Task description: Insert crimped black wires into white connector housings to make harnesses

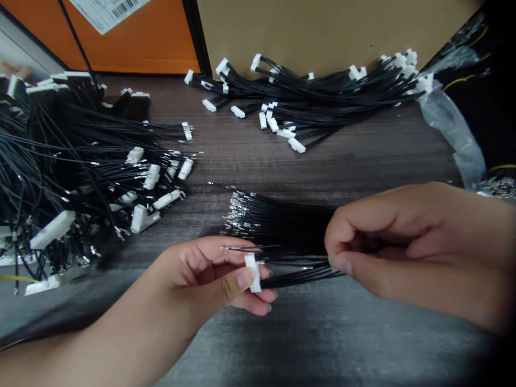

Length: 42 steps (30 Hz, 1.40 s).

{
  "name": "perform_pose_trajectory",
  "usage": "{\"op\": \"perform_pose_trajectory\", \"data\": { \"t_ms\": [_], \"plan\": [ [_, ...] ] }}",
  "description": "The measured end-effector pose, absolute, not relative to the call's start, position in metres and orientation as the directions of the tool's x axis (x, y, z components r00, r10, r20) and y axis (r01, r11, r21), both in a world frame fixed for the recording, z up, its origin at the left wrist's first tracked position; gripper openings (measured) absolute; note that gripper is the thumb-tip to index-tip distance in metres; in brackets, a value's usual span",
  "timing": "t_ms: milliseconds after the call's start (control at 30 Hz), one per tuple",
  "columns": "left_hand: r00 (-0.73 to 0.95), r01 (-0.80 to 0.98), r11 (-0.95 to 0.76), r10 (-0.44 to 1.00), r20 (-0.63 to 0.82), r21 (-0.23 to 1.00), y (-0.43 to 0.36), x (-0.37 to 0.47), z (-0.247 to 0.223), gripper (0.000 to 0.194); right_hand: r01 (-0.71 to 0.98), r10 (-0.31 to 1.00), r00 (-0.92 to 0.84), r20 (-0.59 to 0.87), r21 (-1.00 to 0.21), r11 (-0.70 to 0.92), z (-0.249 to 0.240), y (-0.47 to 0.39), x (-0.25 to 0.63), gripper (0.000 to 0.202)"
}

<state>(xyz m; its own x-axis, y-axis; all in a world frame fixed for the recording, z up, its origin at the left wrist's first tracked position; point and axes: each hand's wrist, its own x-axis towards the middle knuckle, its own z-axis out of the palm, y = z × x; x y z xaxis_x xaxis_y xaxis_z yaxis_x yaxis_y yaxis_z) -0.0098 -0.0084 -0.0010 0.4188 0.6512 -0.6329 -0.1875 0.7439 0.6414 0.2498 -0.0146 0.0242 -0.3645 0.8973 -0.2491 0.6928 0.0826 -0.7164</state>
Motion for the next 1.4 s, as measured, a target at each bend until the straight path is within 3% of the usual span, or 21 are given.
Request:
{"op": "perform_pose_trajectory", "data": {
  "t_ms": [100, 167, 433, 933, 1167, 1400],
  "plan": [
    [0.431, -0.187, 0.738, 0.655, -0.621, 0.648, -0.010, -0.011, -0.003, 0.025, 0.686, 0.880, -0.308, -0.362, -0.725, -0.059, 0.027, -0.014, 0.248, 0.022],
    [0.438, -0.187, 0.730, 0.661, -0.609, 0.658, -0.011, -0.014, -0.006, 0.022, 0.682, 0.879, -0.303, -0.367, -0.728, -0.069, 0.027, -0.013, 0.247, 0.021],
    [0.454, -0.207, 0.710, 0.679, -0.577, 0.673, -0.015, -0.019, -0.017, 0.018, 0.566, 0.903, -0.360, -0.234, -0.824, 0.012, 0.015, -0.012, 0.236, 0.018],
    [0.455, -0.224, 0.693, 0.696, -0.555, 0.685, -0.018, -0.020, -0.020, 0.017, 0.602, 0.896, -0.442, 0.033, -0.730, 0.324, 0.015, -0.014, 0.211, 0.022],
    [0.442, -0.134, 0.723, 0.656, -0.612, 0.678, -0.011, -0.014, -0.006, 0.024, 0.595, 0.888, -0.456, 0.065, -0.720, 0.358, 0.011, -0.015, 0.209, 0.021],
    [0.467, -0.213, 0.684, 0.699, -0.542, 0.698, -0.018, -0.020, -0.021, 0.016, 0.596, 0.883, -0.468, 0.049, -0.720, 0.356, 0.011, -0.012, 0.210, 0.022]
  ]
}}
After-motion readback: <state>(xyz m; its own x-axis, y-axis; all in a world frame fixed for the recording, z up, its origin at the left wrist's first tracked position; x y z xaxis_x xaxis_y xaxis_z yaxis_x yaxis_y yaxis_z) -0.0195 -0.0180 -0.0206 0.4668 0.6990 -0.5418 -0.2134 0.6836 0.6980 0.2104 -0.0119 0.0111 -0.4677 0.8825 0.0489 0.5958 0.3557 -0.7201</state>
